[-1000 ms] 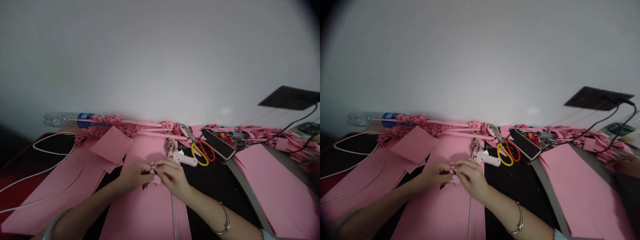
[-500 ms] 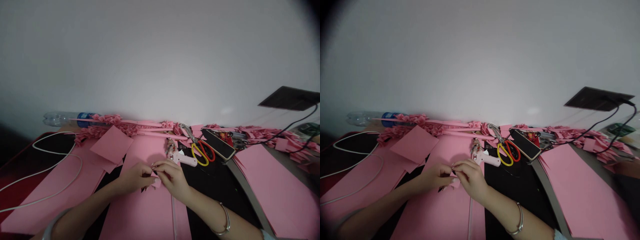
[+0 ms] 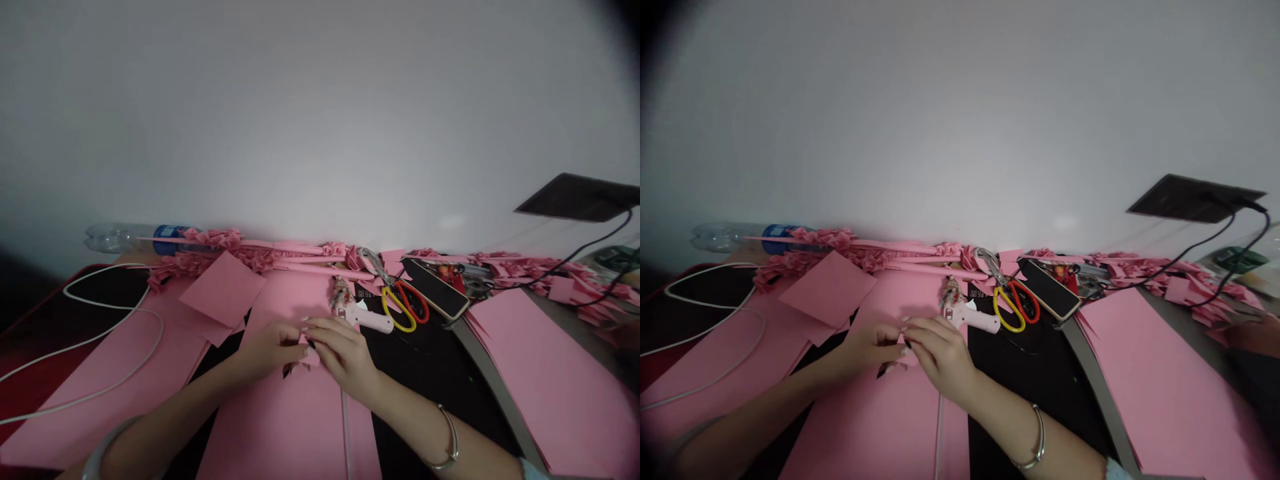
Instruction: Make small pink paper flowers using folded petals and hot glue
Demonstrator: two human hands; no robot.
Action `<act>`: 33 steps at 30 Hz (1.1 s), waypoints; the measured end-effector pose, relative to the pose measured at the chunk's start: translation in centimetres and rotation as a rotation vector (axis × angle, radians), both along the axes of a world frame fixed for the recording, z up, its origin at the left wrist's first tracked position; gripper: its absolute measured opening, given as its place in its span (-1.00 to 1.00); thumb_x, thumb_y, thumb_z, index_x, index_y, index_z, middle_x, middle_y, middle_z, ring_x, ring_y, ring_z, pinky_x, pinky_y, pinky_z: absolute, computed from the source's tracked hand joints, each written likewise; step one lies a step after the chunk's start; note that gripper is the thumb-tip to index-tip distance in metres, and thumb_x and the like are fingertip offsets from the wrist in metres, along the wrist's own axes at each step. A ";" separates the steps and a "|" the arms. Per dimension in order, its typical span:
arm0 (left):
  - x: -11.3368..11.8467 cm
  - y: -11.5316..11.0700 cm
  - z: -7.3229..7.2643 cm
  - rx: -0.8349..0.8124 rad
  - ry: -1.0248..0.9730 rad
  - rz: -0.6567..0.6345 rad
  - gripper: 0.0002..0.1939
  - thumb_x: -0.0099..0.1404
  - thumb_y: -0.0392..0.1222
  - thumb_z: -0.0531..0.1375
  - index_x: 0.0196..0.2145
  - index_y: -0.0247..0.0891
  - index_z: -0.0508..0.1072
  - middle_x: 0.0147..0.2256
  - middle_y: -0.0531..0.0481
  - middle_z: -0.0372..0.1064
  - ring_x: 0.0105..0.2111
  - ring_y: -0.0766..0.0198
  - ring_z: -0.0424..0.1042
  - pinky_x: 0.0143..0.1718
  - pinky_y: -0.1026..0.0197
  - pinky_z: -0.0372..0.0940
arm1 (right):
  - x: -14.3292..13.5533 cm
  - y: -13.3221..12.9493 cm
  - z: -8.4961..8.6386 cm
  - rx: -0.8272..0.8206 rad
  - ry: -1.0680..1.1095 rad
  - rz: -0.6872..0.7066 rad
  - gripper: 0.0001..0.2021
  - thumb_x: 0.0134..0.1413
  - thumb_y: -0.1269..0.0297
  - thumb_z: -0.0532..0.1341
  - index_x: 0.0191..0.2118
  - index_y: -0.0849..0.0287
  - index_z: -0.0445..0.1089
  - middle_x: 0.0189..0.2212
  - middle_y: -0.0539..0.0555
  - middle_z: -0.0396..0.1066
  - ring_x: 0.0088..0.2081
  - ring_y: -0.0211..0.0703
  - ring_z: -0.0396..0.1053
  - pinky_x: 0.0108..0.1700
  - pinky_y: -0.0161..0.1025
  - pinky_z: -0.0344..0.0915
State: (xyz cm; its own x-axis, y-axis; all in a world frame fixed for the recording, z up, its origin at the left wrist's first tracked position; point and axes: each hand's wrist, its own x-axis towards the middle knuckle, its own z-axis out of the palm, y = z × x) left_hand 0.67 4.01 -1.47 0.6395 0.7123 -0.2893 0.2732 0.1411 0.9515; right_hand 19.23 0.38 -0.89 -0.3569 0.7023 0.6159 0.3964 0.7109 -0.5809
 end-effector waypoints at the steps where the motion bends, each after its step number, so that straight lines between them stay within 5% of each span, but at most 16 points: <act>1: -0.1 0.1 0.0 -0.013 -0.021 0.011 -0.69 0.13 -0.05 0.17 -0.65 -0.29 0.39 -0.71 0.13 0.22 -0.67 0.40 0.19 -0.60 0.34 0.12 | 0.1 0.0 0.1 -0.006 -0.015 0.013 -0.72 0.24 0.50 0.12 0.00 0.16 0.41 -0.07 0.18 0.51 -0.05 -0.10 0.44 -0.04 -0.12 0.39; 11: -0.3 0.4 0.8 -0.083 -0.121 0.019 -0.62 0.14 0.08 0.22 -0.55 -0.34 0.49 -0.67 0.13 0.23 -0.65 0.42 0.16 -0.59 0.34 0.10 | 0.1 0.2 0.6 -0.083 -0.123 0.051 -0.63 0.27 0.43 0.05 0.14 0.13 0.33 0.06 0.17 0.45 0.03 -0.05 0.40 0.05 -0.04 0.33; 25: -0.3 0.4 0.9 -0.063 -0.113 0.021 -0.60 0.14 0.08 0.21 -0.63 -0.29 0.34 -0.68 0.15 0.19 -0.66 0.42 0.13 -0.57 0.32 0.13 | 0.1 0.2 0.6 -0.136 -0.034 0.066 -0.71 0.33 0.33 0.03 0.07 0.09 0.38 0.04 0.17 0.46 0.06 -0.08 0.39 0.05 -0.06 0.31; 29: -0.2 0.1 0.7 -0.012 -0.080 -0.001 -0.65 0.21 0.02 0.18 -0.53 -0.34 0.47 -0.64 0.14 0.20 -0.62 0.41 0.18 -0.55 0.33 0.13 | -0.1 -0.2 0.7 -0.224 0.076 -0.034 -0.78 0.30 0.37 0.01 -0.07 0.13 0.36 -0.16 0.15 0.47 -0.12 -0.10 0.41 -0.10 -0.14 0.34; 33: -0.1 -0.4 0.2 0.034 -0.059 -0.012 -0.70 0.22 -0.05 0.18 -0.50 -0.34 0.51 -0.64 0.13 0.21 -0.61 0.40 0.19 -0.56 0.35 0.09 | -0.3 -0.2 0.3 -0.260 0.038 -0.151 -0.84 0.23 0.33 0.08 -0.41 0.12 0.21 -0.47 -0.01 0.23 -0.43 -0.20 0.22 -0.41 -0.27 0.17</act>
State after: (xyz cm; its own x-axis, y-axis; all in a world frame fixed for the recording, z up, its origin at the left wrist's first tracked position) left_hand 0.61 3.61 -1.29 0.6636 0.7129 -0.2269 0.2182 0.1056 0.9702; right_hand 18.91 0.17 -0.55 -0.2165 0.8815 0.4195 0.4609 0.4711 -0.7521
